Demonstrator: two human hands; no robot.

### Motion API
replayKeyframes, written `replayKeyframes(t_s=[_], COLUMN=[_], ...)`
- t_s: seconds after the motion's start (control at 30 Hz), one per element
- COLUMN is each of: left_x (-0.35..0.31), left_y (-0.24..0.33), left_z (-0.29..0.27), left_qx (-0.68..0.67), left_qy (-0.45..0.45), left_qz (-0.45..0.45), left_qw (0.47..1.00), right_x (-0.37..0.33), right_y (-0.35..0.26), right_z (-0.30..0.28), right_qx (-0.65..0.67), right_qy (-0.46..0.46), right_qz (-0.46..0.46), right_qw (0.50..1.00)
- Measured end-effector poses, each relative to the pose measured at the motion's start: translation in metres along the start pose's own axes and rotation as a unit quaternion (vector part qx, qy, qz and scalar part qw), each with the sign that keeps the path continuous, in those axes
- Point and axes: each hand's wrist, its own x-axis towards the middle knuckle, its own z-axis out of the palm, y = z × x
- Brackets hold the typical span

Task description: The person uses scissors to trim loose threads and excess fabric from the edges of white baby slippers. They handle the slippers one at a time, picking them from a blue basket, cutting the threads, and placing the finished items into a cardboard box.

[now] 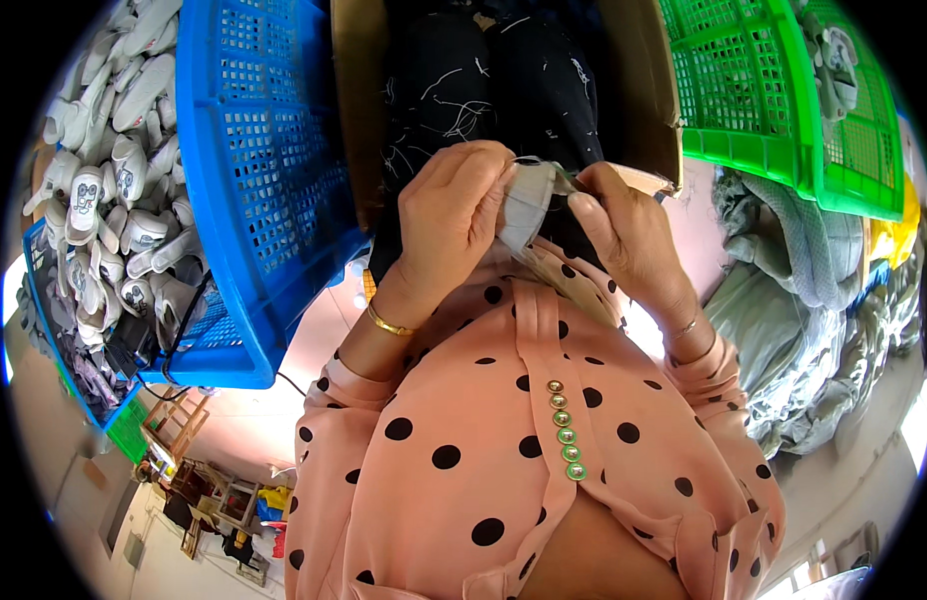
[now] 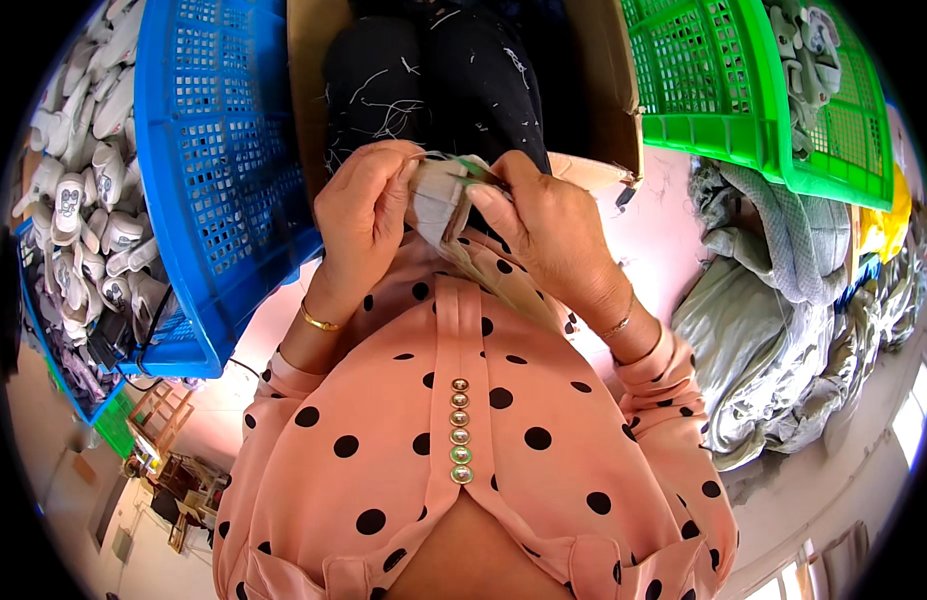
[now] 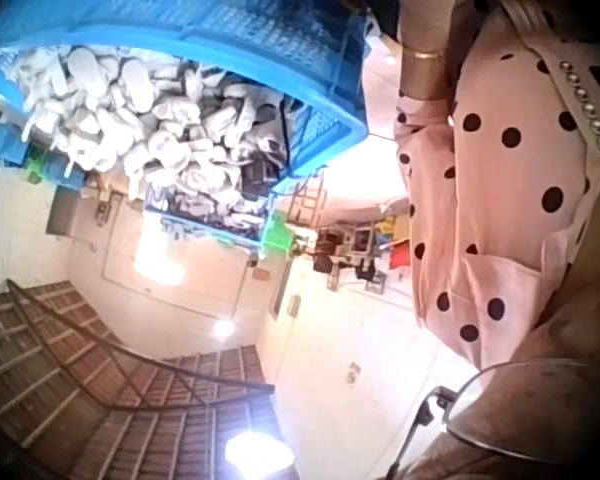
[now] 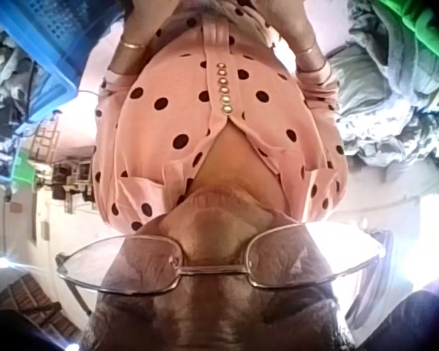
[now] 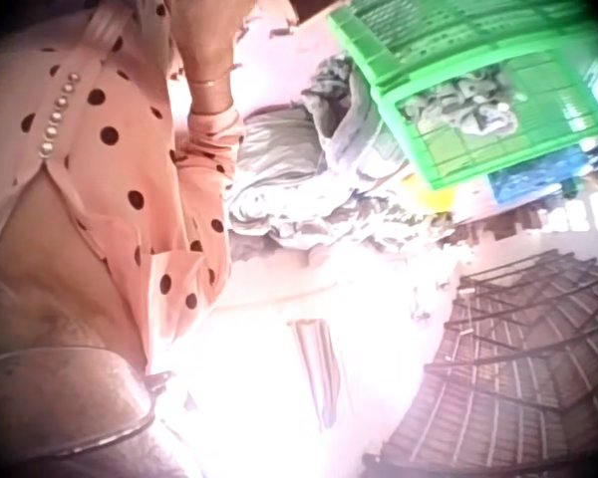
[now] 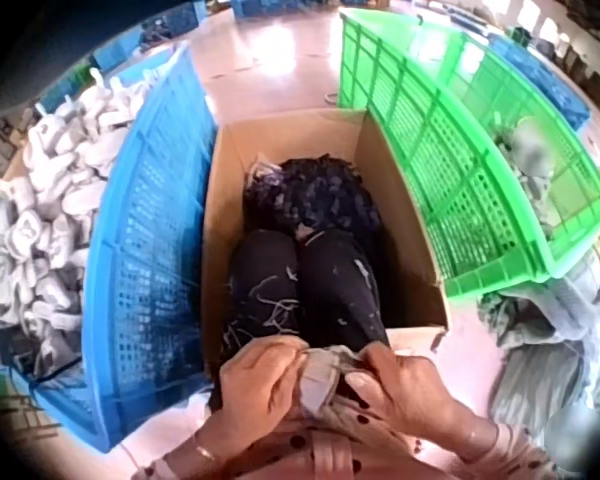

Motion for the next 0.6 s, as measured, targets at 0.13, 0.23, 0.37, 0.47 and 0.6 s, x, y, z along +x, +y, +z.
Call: replayKeyframes(t_s=[0.13, 0.23, 0.37, 0.47, 0.6], left_x=[0.002, 0.001, 0.002, 0.003, 0.005], left_y=[-0.004, -0.005, -0.005, -0.005, -0.005], left_z=[0.004, 0.007, 0.008, 0.009, 0.010], left_qx=[-0.004, -0.008, -0.009, -0.011, -0.007], left_qy=[0.009, 0.020, 0.026, 0.030, 0.031], left_qz=[0.004, 0.007, -0.002, -0.001, -0.005], left_qw=[1.000, 1.000, 1.000, 0.999, 0.999], right_x=[0.012, 0.022, 0.028, 0.031, 0.033], right_y=[-0.005, -0.006, -0.006, -0.006, -0.010], right_z=[-0.011, -0.013, -0.012, -0.013, -0.014], right_qx=[-0.125, -0.172, -0.200, -0.207, -0.200], right_qy=[-0.011, -0.013, -0.020, -0.021, -0.022], right_qz=[-0.112, -0.145, -0.154, -0.162, -0.152], right_qw=[0.986, 0.974, 0.967, 0.965, 0.968])
